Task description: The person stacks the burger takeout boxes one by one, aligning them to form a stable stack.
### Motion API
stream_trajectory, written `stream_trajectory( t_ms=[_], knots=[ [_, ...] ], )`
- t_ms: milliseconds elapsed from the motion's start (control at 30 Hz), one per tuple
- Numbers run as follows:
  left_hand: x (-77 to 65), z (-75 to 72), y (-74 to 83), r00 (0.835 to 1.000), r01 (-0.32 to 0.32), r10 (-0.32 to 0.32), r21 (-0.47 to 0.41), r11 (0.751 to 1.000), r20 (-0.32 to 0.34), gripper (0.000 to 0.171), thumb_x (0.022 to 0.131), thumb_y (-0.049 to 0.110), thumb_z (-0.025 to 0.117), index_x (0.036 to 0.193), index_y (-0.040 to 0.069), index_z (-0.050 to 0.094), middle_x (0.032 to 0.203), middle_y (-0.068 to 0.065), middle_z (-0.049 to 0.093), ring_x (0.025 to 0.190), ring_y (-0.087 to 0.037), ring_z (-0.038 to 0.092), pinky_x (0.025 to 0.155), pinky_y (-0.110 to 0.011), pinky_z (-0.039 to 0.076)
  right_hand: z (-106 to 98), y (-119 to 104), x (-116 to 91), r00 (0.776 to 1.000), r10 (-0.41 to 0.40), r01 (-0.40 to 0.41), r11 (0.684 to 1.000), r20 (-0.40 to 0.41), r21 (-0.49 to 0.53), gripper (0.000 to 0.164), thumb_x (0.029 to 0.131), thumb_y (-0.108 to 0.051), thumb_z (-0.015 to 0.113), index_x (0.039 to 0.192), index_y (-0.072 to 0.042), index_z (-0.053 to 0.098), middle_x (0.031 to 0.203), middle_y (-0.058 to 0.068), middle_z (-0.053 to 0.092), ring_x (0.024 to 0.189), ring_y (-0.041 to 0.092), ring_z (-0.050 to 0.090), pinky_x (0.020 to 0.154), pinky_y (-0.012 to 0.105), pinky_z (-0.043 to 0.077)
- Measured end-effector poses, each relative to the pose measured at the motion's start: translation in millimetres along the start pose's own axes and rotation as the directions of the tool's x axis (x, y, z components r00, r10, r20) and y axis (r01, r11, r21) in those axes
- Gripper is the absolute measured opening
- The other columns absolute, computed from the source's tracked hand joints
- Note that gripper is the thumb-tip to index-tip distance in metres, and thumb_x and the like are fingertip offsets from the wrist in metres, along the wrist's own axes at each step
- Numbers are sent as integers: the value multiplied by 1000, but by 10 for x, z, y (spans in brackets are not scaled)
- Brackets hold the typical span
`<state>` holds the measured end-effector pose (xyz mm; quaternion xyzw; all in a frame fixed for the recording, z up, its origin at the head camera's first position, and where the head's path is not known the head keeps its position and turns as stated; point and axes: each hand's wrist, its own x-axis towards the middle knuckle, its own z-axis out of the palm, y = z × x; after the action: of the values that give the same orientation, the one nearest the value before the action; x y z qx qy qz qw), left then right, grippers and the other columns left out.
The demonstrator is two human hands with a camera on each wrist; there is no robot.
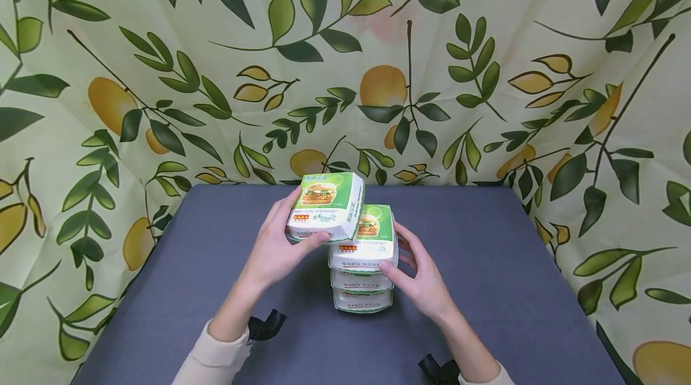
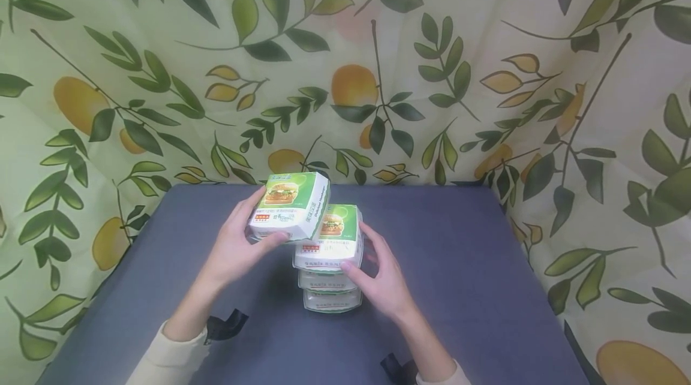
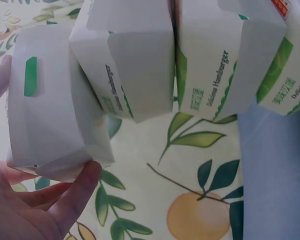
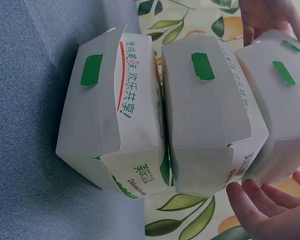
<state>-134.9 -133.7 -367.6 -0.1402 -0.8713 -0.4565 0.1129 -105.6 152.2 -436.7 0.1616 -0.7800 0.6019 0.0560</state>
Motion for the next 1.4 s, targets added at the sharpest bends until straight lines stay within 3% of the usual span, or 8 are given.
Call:
stream_trajectory(
  t_ms=[333,633,900,1033,1233,1400],
  knots=[
    [29,100,140,1000,-5,5,39,999,-7,103,78,55,84,161,24,31,151,-3,42,128,-24,48,100,-51,44,-11,9,6,1000,-6,6,1000,-5,-11,74,93,-13,74,157,-16,36,154,6,43,132,17,48,103,30,46],
    [24,166,229,1000,-5,5,55,998,5,104,78,60,82,161,23,31,150,-2,41,125,-23,51,97,-50,46,-53,-6,7,1000,-14,14,999,0,-30,70,94,-13,73,156,-16,39,151,6,45,133,23,48,103,42,48],
    [27,200,250,1000,-4,4,52,999,3,105,77,62,81,161,24,31,151,-1,40,124,-23,50,97,-49,46,-146,-105,90,997,-64,64,998,-39,-15,70,92,-7,71,155,-10,40,154,7,43,137,34,44,106,33,46],
    [28,207,272,1000,-10,10,63,998,1,105,77,61,82,161,23,32,151,-2,40,124,-24,49,96,-49,46,-155,-199,151,994,-99,99,995,-44,16,71,92,-7,70,156,-12,39,157,3,40,140,32,41,110,28,41],
    [31,230,305,1000,-13,13,67,998,2,106,77,61,82,161,23,31,151,-3,39,126,-26,48,98,-51,45,-145,-309,233,990,-136,137,990,-31,37,73,91,-5,69,156,-14,37,158,3,38,141,27,39,111,31,40],
    [41,277,301,1000,-16,16,58,998,-13,106,77,59,83,161,23,30,152,-4,37,129,-26,45,101,-53,44,-132,-315,255,992,-128,128,991,-15,34,73,92,-7,69,157,-12,36,159,6,37,142,36,38,110,30,40]
  ],
)
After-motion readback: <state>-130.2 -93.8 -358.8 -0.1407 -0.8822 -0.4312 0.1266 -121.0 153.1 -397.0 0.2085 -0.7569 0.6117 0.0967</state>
